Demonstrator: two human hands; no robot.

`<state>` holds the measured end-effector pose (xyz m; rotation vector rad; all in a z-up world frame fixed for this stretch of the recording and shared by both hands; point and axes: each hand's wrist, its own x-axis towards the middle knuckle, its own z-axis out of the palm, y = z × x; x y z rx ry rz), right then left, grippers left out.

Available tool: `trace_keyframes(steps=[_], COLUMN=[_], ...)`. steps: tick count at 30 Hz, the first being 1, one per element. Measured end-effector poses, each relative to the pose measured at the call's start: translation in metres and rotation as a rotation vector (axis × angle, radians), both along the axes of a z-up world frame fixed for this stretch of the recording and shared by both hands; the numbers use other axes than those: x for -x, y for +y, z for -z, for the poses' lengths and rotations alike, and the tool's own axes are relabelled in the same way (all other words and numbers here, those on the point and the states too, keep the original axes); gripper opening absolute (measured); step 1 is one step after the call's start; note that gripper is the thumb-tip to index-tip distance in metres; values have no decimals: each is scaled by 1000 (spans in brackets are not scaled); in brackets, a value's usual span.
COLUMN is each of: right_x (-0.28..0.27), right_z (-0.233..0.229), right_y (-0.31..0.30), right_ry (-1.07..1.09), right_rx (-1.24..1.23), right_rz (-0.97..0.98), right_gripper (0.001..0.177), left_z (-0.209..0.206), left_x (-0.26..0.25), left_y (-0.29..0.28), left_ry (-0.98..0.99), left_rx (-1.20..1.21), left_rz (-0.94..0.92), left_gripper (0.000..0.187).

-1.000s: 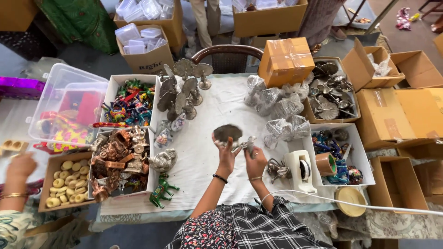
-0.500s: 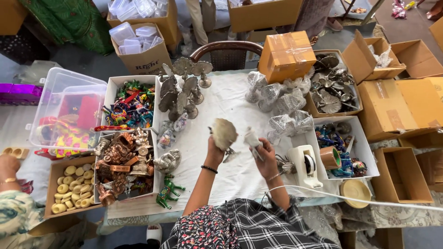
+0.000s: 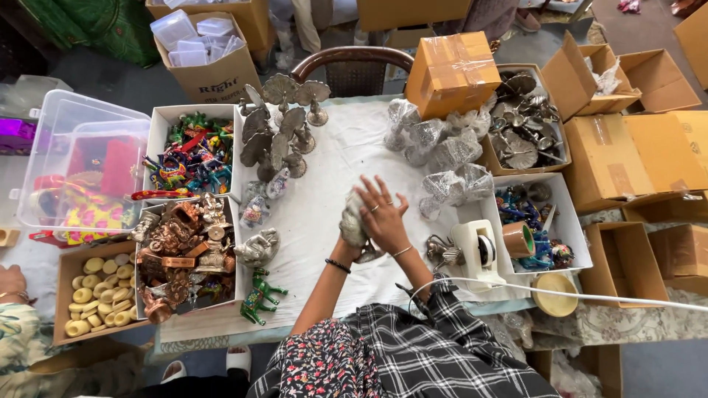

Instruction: The person sits at a table covered with various decorative items and cleaning supplies. They pick up a silver-colored decorative object, wipe it with a white cloth, and then wrap it in bubble wrap. The person handles several similar items, cleaning and wrapping them individually.

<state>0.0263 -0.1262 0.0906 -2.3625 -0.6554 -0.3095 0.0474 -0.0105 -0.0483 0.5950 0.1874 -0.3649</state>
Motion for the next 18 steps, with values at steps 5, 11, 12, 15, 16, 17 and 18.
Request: trace_keyframes(steps=[5, 11, 12, 15, 16, 17, 18], right_x=[-1, -41, -52, -66, -66, -64, -61], right_z=[-6, -6, 18, 49, 53, 67, 80], right_y=[-2, 0, -3, -2, 1, -1, -3], right_ry=[-109, -285, 47, 412, 436, 433, 397], right_rx=[82, 161, -90, -578, -828, -825, -765], right_rz=[-5, -203, -3, 266, 346, 342, 365], right_gripper=[48, 41, 39, 48, 47, 47, 45], left_z=[24, -13, -11, -14, -18, -24, -30], left_x=[-11, -12, -15, -20, -20, -19, -17], left_y=[20, 21, 23, 25, 27, 27, 27], left_ry=[-14, -186, -138, -96, -99, -103, -151], left_rx=[-39, -248, -251, -191, -134, -131, -239], left_rz=[35, 87, 78, 41, 19, 15, 11], left_gripper=[54, 37, 33, 26, 23, 23, 22])
